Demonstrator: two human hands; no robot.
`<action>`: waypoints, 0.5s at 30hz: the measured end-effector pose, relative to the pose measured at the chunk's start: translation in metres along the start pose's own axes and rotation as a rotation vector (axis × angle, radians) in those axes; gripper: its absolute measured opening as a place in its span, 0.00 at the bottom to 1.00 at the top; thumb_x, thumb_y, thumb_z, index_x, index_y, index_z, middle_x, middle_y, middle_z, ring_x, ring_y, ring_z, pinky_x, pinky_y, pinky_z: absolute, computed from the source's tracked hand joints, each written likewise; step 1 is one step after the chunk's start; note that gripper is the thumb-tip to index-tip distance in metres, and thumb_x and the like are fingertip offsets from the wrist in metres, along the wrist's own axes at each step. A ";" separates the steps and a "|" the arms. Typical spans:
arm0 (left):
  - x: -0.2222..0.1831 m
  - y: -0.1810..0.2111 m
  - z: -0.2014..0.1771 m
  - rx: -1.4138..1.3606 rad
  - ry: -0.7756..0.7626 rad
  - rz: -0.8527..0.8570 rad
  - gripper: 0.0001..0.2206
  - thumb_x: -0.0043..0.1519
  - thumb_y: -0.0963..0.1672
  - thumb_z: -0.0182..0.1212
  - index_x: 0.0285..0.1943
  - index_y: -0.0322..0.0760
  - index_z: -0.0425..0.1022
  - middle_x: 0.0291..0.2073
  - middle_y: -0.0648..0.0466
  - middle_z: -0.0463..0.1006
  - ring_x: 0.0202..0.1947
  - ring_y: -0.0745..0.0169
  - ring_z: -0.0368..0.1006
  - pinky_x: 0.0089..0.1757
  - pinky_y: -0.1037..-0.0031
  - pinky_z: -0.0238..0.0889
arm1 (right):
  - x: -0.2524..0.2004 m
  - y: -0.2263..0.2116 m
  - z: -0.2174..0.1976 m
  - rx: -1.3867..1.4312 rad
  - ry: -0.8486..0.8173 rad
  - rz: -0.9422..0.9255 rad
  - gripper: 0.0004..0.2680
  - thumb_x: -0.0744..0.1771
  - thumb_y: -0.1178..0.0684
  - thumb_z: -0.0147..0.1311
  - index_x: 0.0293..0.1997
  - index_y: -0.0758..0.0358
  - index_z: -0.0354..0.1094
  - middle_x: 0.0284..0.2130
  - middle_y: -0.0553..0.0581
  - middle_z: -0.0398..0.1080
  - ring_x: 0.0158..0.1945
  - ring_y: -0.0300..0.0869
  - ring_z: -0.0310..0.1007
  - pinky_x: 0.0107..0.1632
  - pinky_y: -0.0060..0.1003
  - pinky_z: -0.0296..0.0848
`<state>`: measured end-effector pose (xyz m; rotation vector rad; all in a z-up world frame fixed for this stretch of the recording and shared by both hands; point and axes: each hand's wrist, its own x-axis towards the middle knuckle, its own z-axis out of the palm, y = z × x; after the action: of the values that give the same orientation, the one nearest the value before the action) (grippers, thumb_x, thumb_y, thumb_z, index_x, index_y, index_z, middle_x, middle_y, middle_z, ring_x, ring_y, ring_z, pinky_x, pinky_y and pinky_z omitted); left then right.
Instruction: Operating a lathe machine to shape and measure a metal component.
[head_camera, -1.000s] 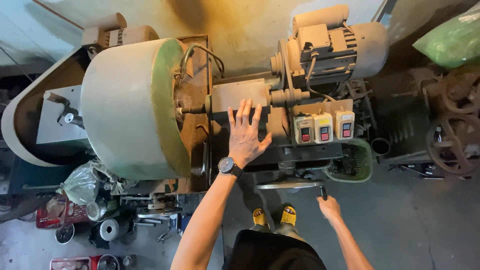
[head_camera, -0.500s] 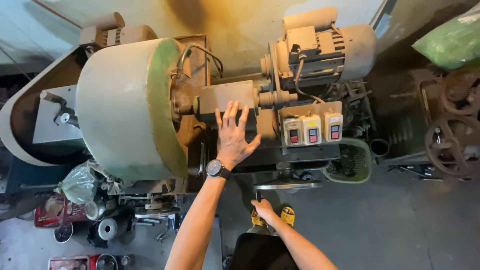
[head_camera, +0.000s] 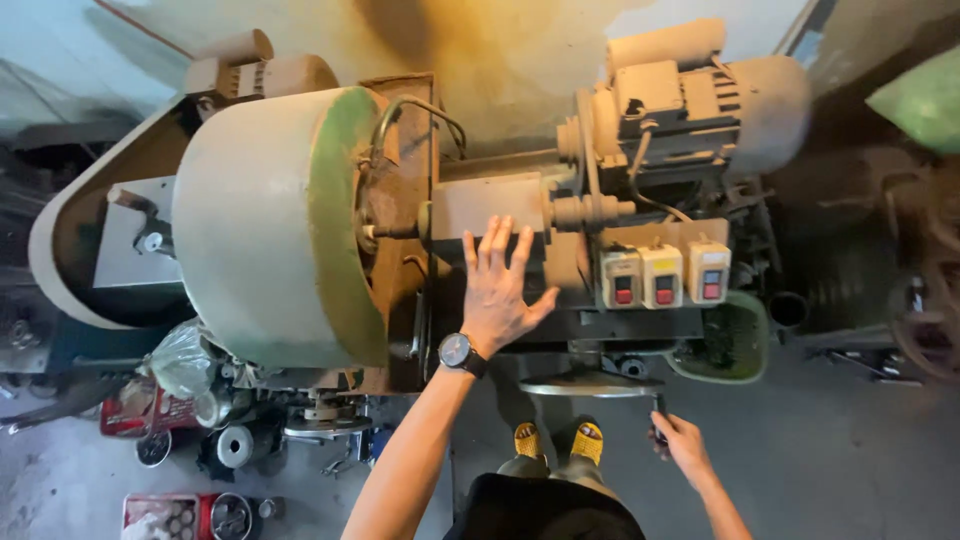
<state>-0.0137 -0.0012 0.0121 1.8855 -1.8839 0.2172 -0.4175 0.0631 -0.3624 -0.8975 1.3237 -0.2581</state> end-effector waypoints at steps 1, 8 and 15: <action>0.001 0.002 -0.001 0.012 0.003 -0.008 0.44 0.54 0.56 0.69 0.77 0.34 0.55 0.74 0.36 0.53 0.77 0.35 0.44 0.70 0.36 0.30 | 0.020 0.022 0.002 -0.004 -0.013 -0.004 0.19 0.67 0.37 0.55 0.35 0.70 0.75 0.23 0.56 0.73 0.23 0.43 0.70 0.25 0.40 0.67; 0.007 0.013 -0.002 0.018 -0.034 -0.028 0.44 0.55 0.57 0.66 0.78 0.35 0.54 0.74 0.36 0.53 0.77 0.35 0.44 0.71 0.36 0.30 | 0.121 0.118 0.076 -0.824 0.235 0.099 0.24 0.65 0.44 0.52 0.63 0.73 0.60 0.47 0.74 0.75 0.50 0.62 0.77 0.49 0.50 0.76; 0.008 0.019 0.001 0.068 -0.097 -0.011 0.45 0.55 0.60 0.63 0.78 0.36 0.53 0.76 0.37 0.53 0.78 0.35 0.43 0.71 0.36 0.32 | 0.052 0.080 0.157 -0.868 0.084 0.024 0.26 0.64 0.44 0.52 0.67 0.70 0.58 0.52 0.72 0.73 0.55 0.61 0.75 0.54 0.50 0.74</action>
<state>-0.0316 -0.0079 0.0185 1.9839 -1.9516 0.1922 -0.2861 0.1475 -0.4592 -1.5995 1.5384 0.3387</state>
